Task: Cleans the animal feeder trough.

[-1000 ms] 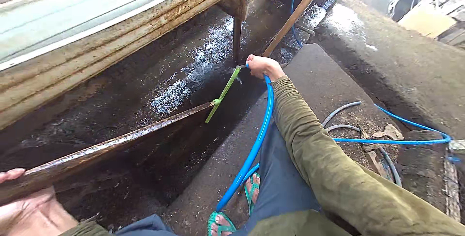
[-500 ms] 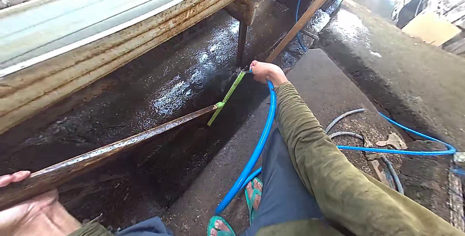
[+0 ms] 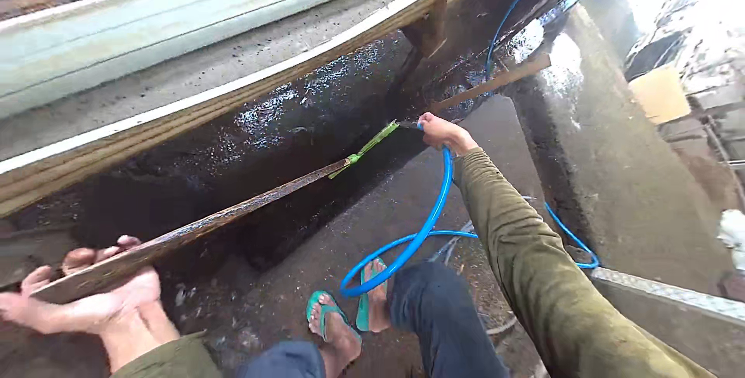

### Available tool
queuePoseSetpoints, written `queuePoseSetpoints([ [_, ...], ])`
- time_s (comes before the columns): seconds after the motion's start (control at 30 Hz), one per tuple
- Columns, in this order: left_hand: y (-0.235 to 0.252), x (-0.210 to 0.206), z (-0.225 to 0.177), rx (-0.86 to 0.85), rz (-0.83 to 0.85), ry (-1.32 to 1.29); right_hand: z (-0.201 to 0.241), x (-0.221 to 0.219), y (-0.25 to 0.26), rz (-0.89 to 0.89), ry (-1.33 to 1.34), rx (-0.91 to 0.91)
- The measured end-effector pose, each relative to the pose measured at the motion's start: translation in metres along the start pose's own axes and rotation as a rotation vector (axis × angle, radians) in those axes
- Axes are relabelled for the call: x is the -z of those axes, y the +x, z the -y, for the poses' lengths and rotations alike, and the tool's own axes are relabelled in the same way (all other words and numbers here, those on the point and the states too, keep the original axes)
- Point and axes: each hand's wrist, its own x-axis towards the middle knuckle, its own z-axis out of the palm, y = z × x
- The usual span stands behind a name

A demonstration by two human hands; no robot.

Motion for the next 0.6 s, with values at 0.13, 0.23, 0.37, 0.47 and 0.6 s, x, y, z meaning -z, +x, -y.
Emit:
queuePoseSetpoints([
  [0.13,-0.007,-0.020,-0.012,0.061,-0.188,0.163,0.028,0.013,-0.011,0.052,-0.059,-0.060],
  [0.23,-0.007,-0.030,-0.014,0.066,-0.321,0.261,0.046,0.020,-0.013,0.062,-0.147,-0.087],
  [0.37,-0.009,-0.047,-0.012,0.047,-0.436,0.258,0.056,0.020,-0.018,0.066,-0.166,-0.063],
  [0.47,-0.030,-0.076,-0.007,0.005,-0.486,0.256,0.055,0.025,-0.031,0.081,-0.138,-0.026],
  [0.6,-0.093,-0.142,0.003,-0.170,-0.435,0.271,0.048,0.043,-0.032,0.108,-0.197,-0.048],
])
